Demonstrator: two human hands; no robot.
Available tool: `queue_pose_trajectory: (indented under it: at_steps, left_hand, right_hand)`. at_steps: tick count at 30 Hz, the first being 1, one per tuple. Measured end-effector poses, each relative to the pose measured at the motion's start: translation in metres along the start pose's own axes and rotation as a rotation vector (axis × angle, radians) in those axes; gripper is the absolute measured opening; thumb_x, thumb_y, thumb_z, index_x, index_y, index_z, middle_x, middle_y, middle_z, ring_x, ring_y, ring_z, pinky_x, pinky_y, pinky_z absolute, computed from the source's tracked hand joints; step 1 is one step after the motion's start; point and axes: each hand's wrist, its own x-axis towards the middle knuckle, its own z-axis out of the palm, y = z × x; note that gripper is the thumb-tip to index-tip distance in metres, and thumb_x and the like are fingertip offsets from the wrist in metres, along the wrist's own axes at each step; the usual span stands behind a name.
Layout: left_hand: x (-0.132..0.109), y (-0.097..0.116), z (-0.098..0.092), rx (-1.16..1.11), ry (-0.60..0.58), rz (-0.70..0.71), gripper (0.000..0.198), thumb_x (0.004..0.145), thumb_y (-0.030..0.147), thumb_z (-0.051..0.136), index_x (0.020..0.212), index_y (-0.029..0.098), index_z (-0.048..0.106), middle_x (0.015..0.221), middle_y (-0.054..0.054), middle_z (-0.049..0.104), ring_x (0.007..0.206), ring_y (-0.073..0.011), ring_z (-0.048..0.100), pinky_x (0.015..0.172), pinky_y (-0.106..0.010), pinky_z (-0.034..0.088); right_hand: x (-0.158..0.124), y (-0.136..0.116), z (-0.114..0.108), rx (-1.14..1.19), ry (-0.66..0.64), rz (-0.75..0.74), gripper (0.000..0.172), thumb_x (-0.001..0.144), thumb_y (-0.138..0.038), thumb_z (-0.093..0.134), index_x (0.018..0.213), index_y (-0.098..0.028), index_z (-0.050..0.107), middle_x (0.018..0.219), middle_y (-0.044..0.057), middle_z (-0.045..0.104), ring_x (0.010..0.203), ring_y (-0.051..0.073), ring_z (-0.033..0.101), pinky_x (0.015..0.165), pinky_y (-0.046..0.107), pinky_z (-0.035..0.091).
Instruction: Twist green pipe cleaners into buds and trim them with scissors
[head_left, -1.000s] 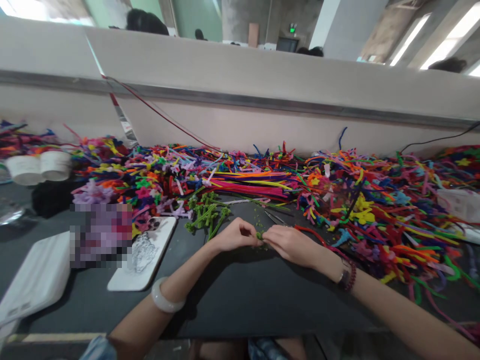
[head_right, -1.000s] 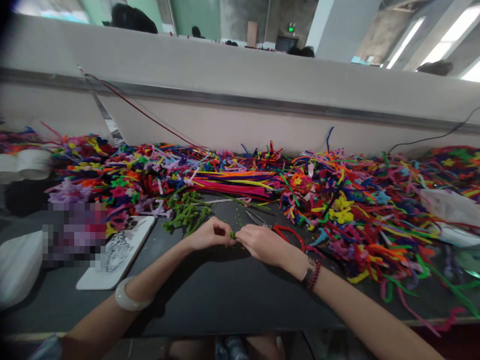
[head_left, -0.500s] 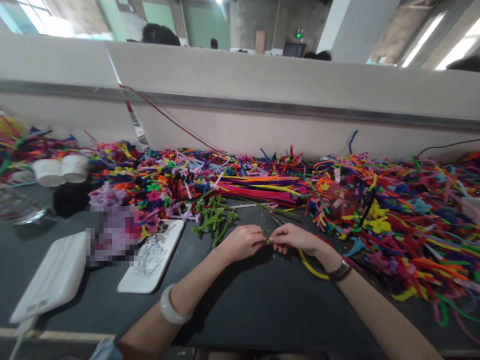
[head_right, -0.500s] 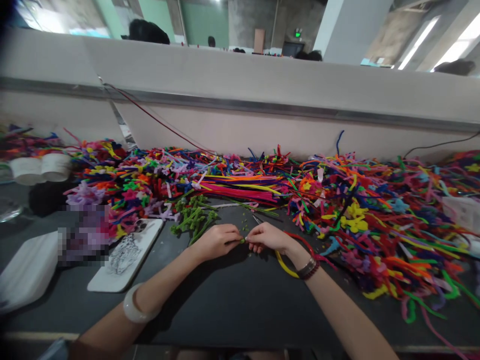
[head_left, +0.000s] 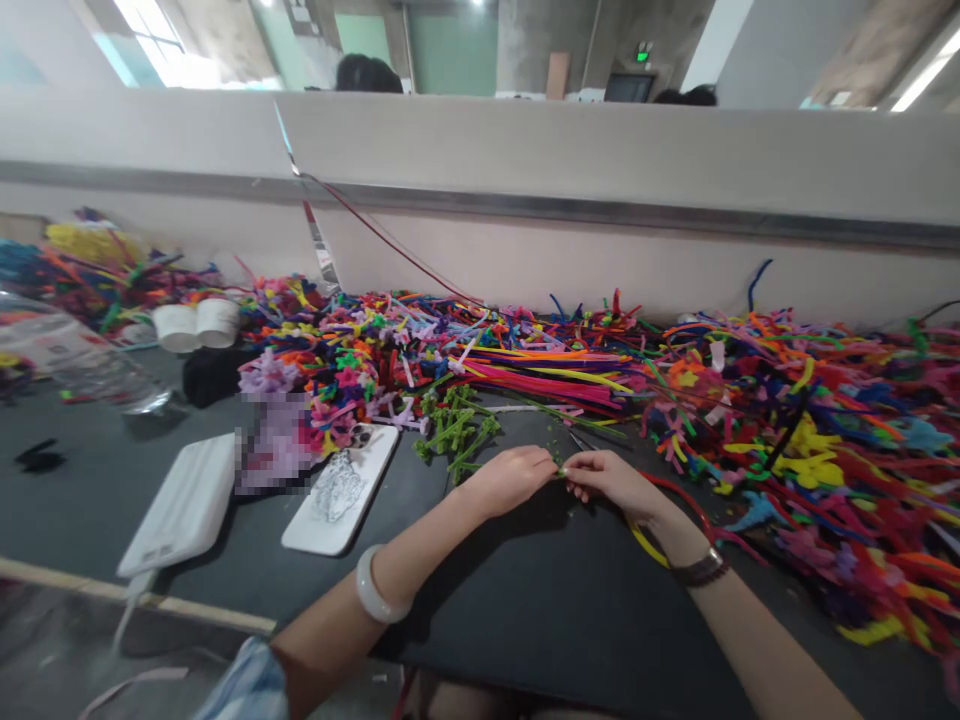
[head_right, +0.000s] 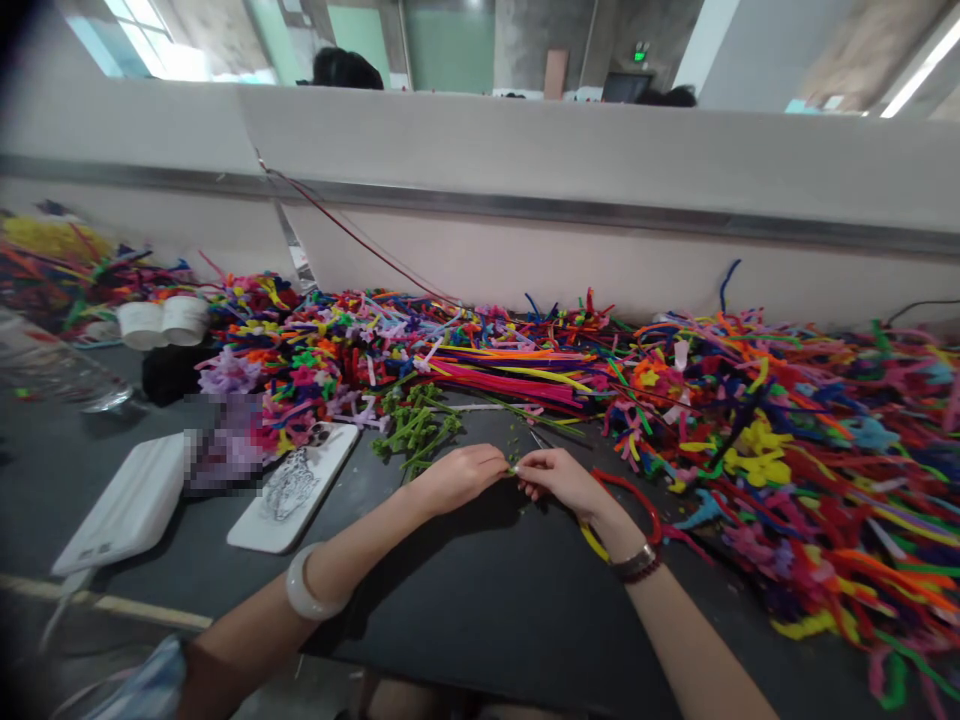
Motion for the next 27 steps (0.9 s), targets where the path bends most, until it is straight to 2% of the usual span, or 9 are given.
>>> queue_pose_trajectory:
  at_steps: [3, 6, 8, 12, 14, 17, 21, 24, 27]
  left_hand:
    - [0.001, 0.003, -0.003, -0.092, -0.005, -0.052, 0.027, 0.085, 0.02, 0.031, 0.078, 0.012, 0.056, 0.077, -0.007, 0.058, 0.073, -0.0142, 0.053, 0.068, -0.024, 0.039]
    - [0.001, 0.006, -0.007, -0.34, 0.047, -0.227, 0.025, 0.082, 0.025, 0.039, 0.073, 0.012, 0.058, 0.071, -0.006, 0.059, 0.066, -0.0127, 0.052, 0.063, -0.022, 0.038]
    - [-0.001, 0.006, -0.008, -0.594, 0.045, -0.376, 0.025, 0.078, 0.031, 0.045, 0.067, 0.013, 0.058, 0.063, -0.004, 0.058, 0.059, -0.0115, 0.05, 0.059, -0.022, 0.037]
    - [-0.004, 0.001, -0.002, -1.293, -0.109, -0.625, 0.029, 0.071, 0.039, 0.052, 0.061, 0.012, 0.055, 0.056, -0.001, 0.054, 0.052, -0.0096, 0.048, 0.055, -0.022, 0.037]
    - [-0.004, 0.0, 0.0, -1.457, -0.091, -0.678, 0.027, 0.069, 0.038, 0.054, 0.062, 0.012, 0.055, 0.055, 0.0, 0.054, 0.053, -0.0089, 0.048, 0.057, -0.022, 0.038]
    - [-0.005, 0.003, -0.003, -1.261, 0.014, -0.623, 0.026, 0.069, 0.036, 0.055, 0.059, 0.012, 0.055, 0.054, -0.001, 0.054, 0.051, -0.0088, 0.047, 0.054, -0.021, 0.036]
    - [-0.01, 0.01, -0.01, -0.72, 0.162, -0.438, 0.024, 0.075, 0.031, 0.048, 0.06, 0.014, 0.056, 0.057, -0.002, 0.055, 0.054, -0.0099, 0.047, 0.055, -0.022, 0.036]
    - [-0.016, 0.011, -0.008, -0.43, 0.179, -0.211, 0.023, 0.081, 0.025, 0.04, 0.07, 0.014, 0.057, 0.068, -0.005, 0.057, 0.064, -0.0114, 0.051, 0.062, -0.023, 0.04]
    - [-0.021, 0.009, -0.002, -0.224, 0.122, -0.043, 0.025, 0.084, 0.021, 0.034, 0.075, 0.015, 0.056, 0.071, -0.006, 0.056, 0.07, -0.0128, 0.052, 0.069, -0.025, 0.041]
  right_hand:
    - [-0.001, 0.0, 0.0, -0.048, 0.002, -0.042, 0.025, 0.064, -0.035, 0.061, 0.072, -0.011, 0.056, 0.059, -0.001, 0.054, 0.049, 0.006, 0.047, 0.05, 0.02, 0.037]
    - [-0.004, -0.002, 0.003, -0.135, 0.007, -0.122, 0.023, 0.068, -0.034, 0.057, 0.075, -0.012, 0.055, 0.061, -0.001, 0.053, 0.053, 0.007, 0.048, 0.053, 0.021, 0.039]
    - [-0.007, -0.004, 0.007, -0.233, 0.037, -0.209, 0.02, 0.072, -0.034, 0.054, 0.076, -0.014, 0.055, 0.063, -0.001, 0.054, 0.056, 0.008, 0.048, 0.054, 0.022, 0.039]
    - [-0.014, -0.01, 0.015, -0.522, 0.166, -0.493, 0.018, 0.078, -0.031, 0.047, 0.076, -0.017, 0.058, 0.073, 0.002, 0.058, 0.068, 0.011, 0.051, 0.065, 0.024, 0.04]
    - [-0.015, -0.011, 0.017, -0.542, 0.212, -0.545, 0.018, 0.078, -0.031, 0.047, 0.077, -0.018, 0.059, 0.075, 0.003, 0.059, 0.071, 0.012, 0.052, 0.067, 0.025, 0.04]
    - [-0.014, -0.01, 0.018, -0.344, 0.178, -0.382, 0.021, 0.075, -0.037, 0.05, 0.076, -0.017, 0.057, 0.066, 0.001, 0.056, 0.059, 0.01, 0.051, 0.057, 0.023, 0.041]
    - [-0.011, -0.008, 0.02, 0.03, 0.02, -0.097, 0.028, 0.071, -0.042, 0.054, 0.068, -0.014, 0.053, 0.057, -0.002, 0.052, 0.047, 0.006, 0.046, 0.045, 0.018, 0.037]
    - [-0.011, -0.006, 0.021, 0.155, -0.02, 0.027, 0.03, 0.068, -0.042, 0.057, 0.063, -0.012, 0.053, 0.054, -0.002, 0.052, 0.044, 0.004, 0.045, 0.042, 0.017, 0.035]
    - [-0.011, -0.004, 0.021, 0.162, -0.048, 0.094, 0.028, 0.064, -0.039, 0.061, 0.062, -0.011, 0.055, 0.054, -0.002, 0.052, 0.044, 0.004, 0.046, 0.043, 0.016, 0.035]
